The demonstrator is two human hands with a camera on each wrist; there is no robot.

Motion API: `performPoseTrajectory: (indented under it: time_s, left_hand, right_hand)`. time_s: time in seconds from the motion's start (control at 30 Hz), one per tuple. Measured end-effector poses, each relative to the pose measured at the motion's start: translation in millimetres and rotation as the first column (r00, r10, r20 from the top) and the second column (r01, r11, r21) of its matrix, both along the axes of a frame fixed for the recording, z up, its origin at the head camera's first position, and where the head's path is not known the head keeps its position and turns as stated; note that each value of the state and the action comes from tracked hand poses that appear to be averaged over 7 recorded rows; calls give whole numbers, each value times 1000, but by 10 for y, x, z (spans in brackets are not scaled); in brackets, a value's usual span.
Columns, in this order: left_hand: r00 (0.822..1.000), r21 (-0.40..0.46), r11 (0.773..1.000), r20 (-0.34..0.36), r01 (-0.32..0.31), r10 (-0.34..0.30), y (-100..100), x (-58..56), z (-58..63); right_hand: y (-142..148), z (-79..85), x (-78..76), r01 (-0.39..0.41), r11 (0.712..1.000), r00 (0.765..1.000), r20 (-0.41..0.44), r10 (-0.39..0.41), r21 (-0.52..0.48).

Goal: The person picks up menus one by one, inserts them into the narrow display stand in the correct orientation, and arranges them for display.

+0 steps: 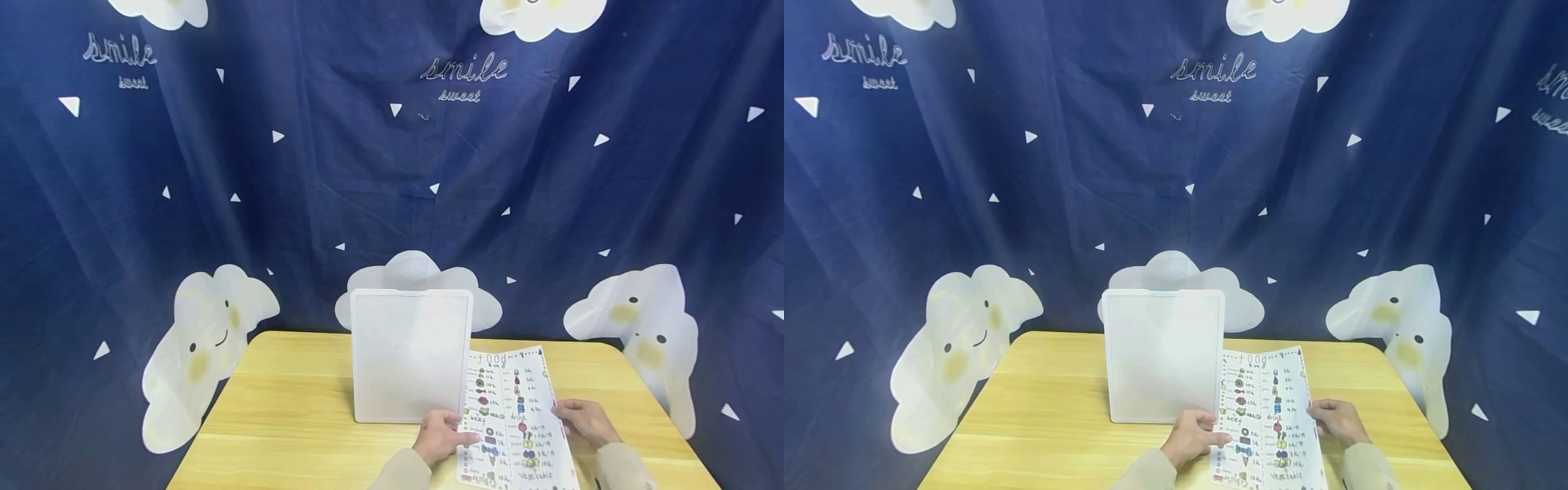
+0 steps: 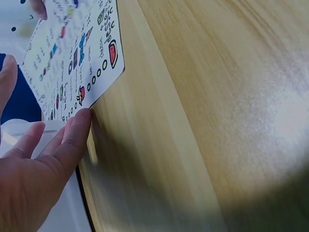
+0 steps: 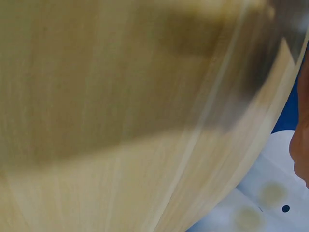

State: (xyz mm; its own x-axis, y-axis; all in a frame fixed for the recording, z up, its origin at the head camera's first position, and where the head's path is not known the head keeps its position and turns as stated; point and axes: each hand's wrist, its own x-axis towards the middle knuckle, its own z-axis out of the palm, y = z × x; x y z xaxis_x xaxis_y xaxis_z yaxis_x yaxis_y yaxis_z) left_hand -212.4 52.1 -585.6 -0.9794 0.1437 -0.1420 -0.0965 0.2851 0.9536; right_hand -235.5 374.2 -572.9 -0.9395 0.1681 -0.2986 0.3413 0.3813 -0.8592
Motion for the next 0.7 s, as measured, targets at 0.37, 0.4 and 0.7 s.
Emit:
performPoseTrajectory:
  time_s: [0.37,0.4,0.7]
  left_hand:
    - [999,-61,998,-40,-24,22,-5,10,-2]
    - [999,-58,998,-42,-24,22,-4,12,-3]
    - [998,38,997,23,-60,59,47,53,64]
  right_hand:
    - [68,109,22,-1,986,999,-32,-4,-165]
    - [71,126,26,-9,984,999,-39,2,-176]
    - [114,232,26,-26,980,999,-40,18,-197]
